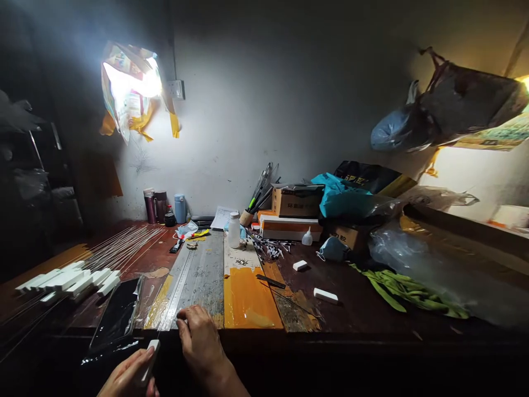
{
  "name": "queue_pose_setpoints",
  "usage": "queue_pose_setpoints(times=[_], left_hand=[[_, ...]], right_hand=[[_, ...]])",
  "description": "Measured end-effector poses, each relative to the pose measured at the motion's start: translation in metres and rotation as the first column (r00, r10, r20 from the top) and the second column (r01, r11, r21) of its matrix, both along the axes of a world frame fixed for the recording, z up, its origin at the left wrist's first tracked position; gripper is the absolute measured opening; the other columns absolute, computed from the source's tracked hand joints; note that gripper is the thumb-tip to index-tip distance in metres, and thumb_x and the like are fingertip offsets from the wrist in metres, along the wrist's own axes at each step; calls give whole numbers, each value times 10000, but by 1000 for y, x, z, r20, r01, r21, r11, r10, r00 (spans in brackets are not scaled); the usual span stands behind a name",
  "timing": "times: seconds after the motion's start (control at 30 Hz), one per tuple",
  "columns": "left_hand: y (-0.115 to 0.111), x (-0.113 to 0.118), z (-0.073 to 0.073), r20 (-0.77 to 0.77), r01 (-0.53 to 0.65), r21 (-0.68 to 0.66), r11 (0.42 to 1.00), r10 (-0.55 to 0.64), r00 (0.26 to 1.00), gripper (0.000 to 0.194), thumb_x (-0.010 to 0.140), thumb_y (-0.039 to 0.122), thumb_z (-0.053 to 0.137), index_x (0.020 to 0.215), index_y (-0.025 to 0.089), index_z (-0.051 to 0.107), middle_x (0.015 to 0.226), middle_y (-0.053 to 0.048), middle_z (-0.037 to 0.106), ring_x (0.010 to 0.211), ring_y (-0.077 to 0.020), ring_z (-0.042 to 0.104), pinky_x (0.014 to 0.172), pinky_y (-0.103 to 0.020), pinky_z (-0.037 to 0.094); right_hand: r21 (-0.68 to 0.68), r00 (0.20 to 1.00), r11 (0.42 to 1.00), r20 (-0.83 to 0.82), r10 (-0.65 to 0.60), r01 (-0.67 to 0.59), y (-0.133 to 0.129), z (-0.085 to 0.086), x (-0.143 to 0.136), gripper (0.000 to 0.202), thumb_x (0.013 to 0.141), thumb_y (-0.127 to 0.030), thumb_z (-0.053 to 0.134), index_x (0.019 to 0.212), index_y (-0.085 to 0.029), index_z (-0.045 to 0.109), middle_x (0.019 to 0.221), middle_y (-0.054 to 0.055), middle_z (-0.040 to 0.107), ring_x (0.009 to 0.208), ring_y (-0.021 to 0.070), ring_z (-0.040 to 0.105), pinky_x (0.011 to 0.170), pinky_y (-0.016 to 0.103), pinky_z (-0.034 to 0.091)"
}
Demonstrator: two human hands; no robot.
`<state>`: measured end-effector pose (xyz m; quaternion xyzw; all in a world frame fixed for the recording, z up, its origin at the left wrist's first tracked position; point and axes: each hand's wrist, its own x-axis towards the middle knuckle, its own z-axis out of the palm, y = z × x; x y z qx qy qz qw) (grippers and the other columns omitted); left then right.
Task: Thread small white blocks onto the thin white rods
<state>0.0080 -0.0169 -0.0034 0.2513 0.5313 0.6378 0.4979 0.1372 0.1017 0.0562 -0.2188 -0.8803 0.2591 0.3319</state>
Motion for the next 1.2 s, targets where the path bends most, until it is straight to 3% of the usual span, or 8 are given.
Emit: queue_pose_setpoints(times=[0.23,0.43,0.57,0.7,0.83,0.93,1.07,1.2], left_hand=[[8,4,8,2,-26,35,999,25,1000,434,670,599,688,591,196,547,386,-4,595,431,-191,586,518,-294,452],[5,4,10,-2,-38,20,999,39,999,436,695,612,661,616,197,554,387,11,588,441,-185,580,542,-295,447],[3,3,17,-83,-17,52,999,21,996,388,795,529,609,636,178,572,464,-2,636,523,-177,610,607,-286,451],[9,-4,20,-88,-32,32,999,35,996,403,735,562,652,654,179,557,448,-12,644,530,-200,632,640,-318,473],[10,-9,23,-173,4,14,1000,-2,985,431,714,590,654,658,177,542,513,-32,676,567,-206,647,675,-338,476],[1,-6,36,-186,31,-10,999,-32,982,416,728,568,656,728,157,592,595,-45,706,627,-210,663,686,-322,466],[-23,4,78,-281,88,-32,996,-94,955,418,794,522,604,1018,175,669,994,-94,741,1038,-275,637,933,-370,419],[-62,21,110,-426,-6,5,1000,8,905,416,658,442,751,1024,245,728,1149,-80,702,1186,-344,536,1045,-406,358]], right_hand=[[116,997,993,64,-38,31,12,-8,-31,351,867,-91,473,1198,-146,575,1109,114,676,1036,252,609,922,386,454],[223,993,973,112,26,-51,18,-13,-42,515,827,-39,437,1324,-169,476,1182,102,655,1123,231,569,954,367,426],[250,987,965,154,43,-81,17,-12,-43,510,830,-52,447,1331,-147,467,1154,125,659,1121,246,562,937,391,418],[269,983,959,180,46,-94,13,-9,-42,481,859,-61,457,1331,-152,458,1135,118,662,1088,233,572,941,397,403],[305,976,944,206,63,-126,13,-3,-39,263,916,-142,495,1135,-235,606,1172,76,646,1090,216,566,927,366,420],[349,965,918,238,110,-191,15,11,-29,177,905,-143,536,1005,-227,655,1322,84,557,1135,229,538,935,367,422],[407,940,865,288,183,-293,22,53,11,232,902,-81,508,1018,-218,655,1229,63,631,1078,216,556,948,361,414],[528,955,824,291,52,-205,31,99,78,262,891,-73,476,1048,-188,651,1103,90,669,1019,238,557,903,383,435]])
